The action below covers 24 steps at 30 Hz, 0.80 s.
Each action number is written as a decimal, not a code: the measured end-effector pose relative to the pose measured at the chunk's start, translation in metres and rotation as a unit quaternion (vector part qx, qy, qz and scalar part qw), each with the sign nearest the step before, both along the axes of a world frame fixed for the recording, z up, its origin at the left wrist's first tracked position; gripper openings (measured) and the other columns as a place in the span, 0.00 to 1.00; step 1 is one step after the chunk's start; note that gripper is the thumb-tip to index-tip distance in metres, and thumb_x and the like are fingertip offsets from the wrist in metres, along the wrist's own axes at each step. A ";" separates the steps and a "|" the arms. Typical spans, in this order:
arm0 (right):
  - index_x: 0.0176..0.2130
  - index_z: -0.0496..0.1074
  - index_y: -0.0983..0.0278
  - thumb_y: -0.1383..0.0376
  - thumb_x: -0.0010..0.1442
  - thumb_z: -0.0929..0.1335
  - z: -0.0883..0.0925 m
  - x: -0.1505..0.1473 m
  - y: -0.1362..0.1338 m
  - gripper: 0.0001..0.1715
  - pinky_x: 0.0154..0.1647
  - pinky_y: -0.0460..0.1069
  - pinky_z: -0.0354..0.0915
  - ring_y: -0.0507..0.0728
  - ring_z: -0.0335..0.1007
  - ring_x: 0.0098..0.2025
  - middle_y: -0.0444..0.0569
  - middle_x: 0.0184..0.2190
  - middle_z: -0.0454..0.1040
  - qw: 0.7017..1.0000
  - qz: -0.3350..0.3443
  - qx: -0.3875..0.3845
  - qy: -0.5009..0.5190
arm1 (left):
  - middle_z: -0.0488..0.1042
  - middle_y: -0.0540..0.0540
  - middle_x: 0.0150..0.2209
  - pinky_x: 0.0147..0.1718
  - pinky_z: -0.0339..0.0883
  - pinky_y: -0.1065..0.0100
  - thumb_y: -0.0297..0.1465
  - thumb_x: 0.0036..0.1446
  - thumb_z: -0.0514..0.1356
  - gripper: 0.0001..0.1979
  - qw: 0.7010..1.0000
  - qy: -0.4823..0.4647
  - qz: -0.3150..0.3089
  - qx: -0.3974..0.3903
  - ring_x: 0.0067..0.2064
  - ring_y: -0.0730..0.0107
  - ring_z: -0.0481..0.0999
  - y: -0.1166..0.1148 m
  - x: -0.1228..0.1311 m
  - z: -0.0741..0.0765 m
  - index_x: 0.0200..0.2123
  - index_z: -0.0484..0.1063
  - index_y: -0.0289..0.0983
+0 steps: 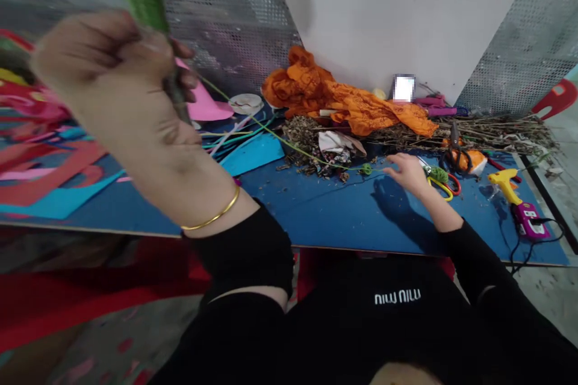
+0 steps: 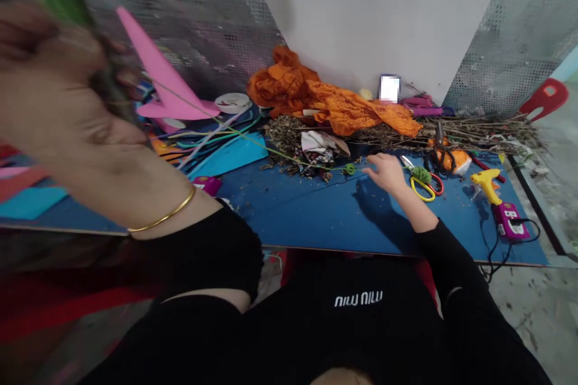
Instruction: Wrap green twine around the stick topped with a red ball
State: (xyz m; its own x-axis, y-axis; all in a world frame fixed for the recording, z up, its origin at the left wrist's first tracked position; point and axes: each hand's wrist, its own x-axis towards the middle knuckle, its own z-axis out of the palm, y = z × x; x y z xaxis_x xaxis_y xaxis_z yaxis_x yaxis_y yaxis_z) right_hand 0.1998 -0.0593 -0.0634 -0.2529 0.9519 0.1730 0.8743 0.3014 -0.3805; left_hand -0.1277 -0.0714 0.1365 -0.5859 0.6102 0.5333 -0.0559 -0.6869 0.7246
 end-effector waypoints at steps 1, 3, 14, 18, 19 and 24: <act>0.52 0.80 0.63 0.54 0.65 0.73 -0.008 -0.013 0.005 0.21 0.54 0.56 0.64 0.66 0.76 0.51 0.59 0.48 0.83 1.000 0.008 -0.007 -0.005 | 0.66 0.52 0.21 0.18 0.51 0.78 0.16 0.53 0.59 0.12 0.994 0.104 0.013 0.000 0.21 0.82 0.62 0.002 0.000 -0.001 0.22 0.72 0.35; 0.46 0.81 0.63 0.57 0.62 0.75 -0.022 -0.031 0.012 0.15 0.54 0.55 0.63 0.65 0.76 0.49 0.58 0.44 0.83 1.000 0.016 -0.013 -0.011 | 0.69 0.53 0.20 0.18 0.50 0.75 0.15 0.51 0.59 0.13 0.990 0.139 0.017 0.008 0.20 0.81 0.64 0.006 0.000 -0.005 0.25 0.78 0.35; 0.44 0.80 0.63 0.60 0.67 0.68 -0.018 0.003 0.028 0.12 0.50 0.52 0.66 0.60 0.74 0.46 0.54 0.45 0.81 0.998 -0.027 -0.021 0.057 | 0.77 0.53 0.21 0.17 0.50 0.72 0.08 0.53 0.57 0.17 0.998 0.053 -0.017 -0.010 0.17 0.81 0.63 0.015 0.008 -0.011 0.30 0.78 0.32; 0.33 0.78 0.62 0.65 0.58 0.74 -0.035 -0.031 0.026 0.02 0.57 0.55 0.64 0.61 0.73 0.47 0.53 0.41 0.80 0.994 -0.006 -0.043 0.104 | 0.75 0.53 0.21 0.15 0.50 0.73 0.07 0.57 0.57 0.17 0.999 0.040 -0.021 -0.010 0.16 0.82 0.63 0.014 0.007 -0.011 0.28 0.77 0.32; 0.31 0.77 0.62 0.67 0.58 0.73 -0.037 -0.035 0.025 0.03 0.58 0.55 0.64 0.61 0.73 0.47 0.53 0.40 0.80 0.991 -0.006 -0.043 0.124 | 0.75 0.52 0.21 0.15 0.50 0.74 0.07 0.57 0.57 0.18 0.999 0.044 -0.022 -0.008 0.16 0.82 0.63 0.013 0.006 -0.011 0.28 0.77 0.33; 0.29 0.73 0.61 0.61 0.59 0.71 -0.012 0.007 0.020 0.09 0.47 0.52 0.70 0.57 0.73 0.37 0.48 0.30 0.78 0.960 -0.021 -0.049 0.273 | 0.74 0.53 0.23 0.20 0.54 0.71 0.08 0.56 0.58 0.16 0.994 0.106 0.006 -0.020 0.20 0.81 0.65 0.007 -0.009 -0.008 0.30 0.78 0.33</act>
